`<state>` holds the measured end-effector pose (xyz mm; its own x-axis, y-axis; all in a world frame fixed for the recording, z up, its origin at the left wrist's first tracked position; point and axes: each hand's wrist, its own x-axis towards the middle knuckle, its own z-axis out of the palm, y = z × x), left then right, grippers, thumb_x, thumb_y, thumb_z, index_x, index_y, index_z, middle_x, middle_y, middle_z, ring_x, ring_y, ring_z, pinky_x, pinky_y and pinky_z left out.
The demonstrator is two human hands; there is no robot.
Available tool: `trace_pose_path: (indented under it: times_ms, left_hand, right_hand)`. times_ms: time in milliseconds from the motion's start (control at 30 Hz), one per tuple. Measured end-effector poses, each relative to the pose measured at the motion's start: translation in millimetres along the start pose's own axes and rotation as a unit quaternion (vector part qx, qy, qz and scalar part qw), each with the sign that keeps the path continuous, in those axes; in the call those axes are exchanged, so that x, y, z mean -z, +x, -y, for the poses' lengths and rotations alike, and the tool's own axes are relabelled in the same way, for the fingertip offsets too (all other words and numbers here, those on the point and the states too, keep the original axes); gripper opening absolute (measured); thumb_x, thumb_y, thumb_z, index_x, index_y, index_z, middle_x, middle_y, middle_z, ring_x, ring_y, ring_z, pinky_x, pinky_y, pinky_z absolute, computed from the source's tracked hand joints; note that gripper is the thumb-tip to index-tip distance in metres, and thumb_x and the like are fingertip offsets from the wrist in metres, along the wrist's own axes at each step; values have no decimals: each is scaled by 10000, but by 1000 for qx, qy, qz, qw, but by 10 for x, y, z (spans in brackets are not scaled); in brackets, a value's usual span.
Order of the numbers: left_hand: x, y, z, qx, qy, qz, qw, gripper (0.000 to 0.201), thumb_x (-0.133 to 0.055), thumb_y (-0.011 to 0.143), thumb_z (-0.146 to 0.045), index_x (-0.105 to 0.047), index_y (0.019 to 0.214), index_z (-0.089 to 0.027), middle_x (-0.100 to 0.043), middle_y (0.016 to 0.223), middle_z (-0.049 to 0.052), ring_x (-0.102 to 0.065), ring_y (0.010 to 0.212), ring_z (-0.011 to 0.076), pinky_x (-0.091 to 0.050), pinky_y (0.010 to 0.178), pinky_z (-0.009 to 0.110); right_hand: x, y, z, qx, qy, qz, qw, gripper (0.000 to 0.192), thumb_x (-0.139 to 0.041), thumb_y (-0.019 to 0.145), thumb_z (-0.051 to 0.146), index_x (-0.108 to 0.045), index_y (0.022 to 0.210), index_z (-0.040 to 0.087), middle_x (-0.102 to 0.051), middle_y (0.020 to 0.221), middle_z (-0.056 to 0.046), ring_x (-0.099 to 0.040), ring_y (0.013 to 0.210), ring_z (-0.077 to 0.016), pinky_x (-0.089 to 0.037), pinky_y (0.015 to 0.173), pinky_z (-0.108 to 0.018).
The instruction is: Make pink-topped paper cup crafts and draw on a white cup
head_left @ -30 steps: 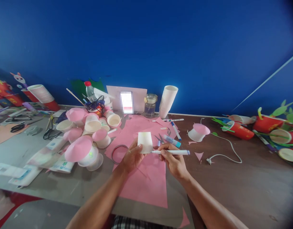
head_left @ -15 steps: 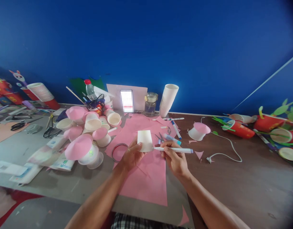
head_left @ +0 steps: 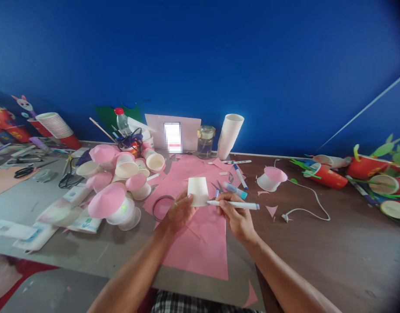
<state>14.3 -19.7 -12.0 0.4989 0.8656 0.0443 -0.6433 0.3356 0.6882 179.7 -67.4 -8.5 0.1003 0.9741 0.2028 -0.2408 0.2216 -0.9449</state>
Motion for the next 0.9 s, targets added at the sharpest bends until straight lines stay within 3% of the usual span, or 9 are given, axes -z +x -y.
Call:
trace_pose_path:
  times_ms: [200,400,633,900]
  left_hand:
    - [-2,4,-7,1,-13,-21,1000,423,-678,781,-231,-596,1195,-201,-697,973,54,-630,872,181,-457,810,288]
    - [-13,1,-12,5,-18,-24,1000,461,-689,774,-212,-583,1222,-215,-698,994,48,-636,883,185,-464,821,299]
    - [6,7,-1,8,-26,-8,1000,481,-682,795,-211,-562,1261,-210,-698,1007,51,-640,889,169,-464,813,272]
    - [11,9,-2,10,-25,-13,1000,490,-681,789,-201,-557,1262,-220,-702,959,35,-637,837,155,-461,769,260]
  right_hand:
    - [-2,16,-8,1,58,-27,998,129,-649,794,327,-665,764,203,-535,525,32,-473,500,-115,-355,499,-253]
    - [34,8,-40,2,17,12,1000,122,-634,826,312,-660,776,204,-543,550,34,-479,515,-111,-348,512,-252]
    - [18,16,-19,10,11,-26,1000,132,-612,841,327,-649,804,207,-533,552,38,-470,526,-111,-353,515,-251]
    - [32,16,-19,2,-10,9,1000,149,-618,813,329,-652,752,197,-513,528,35,-461,500,-113,-350,498,-259]
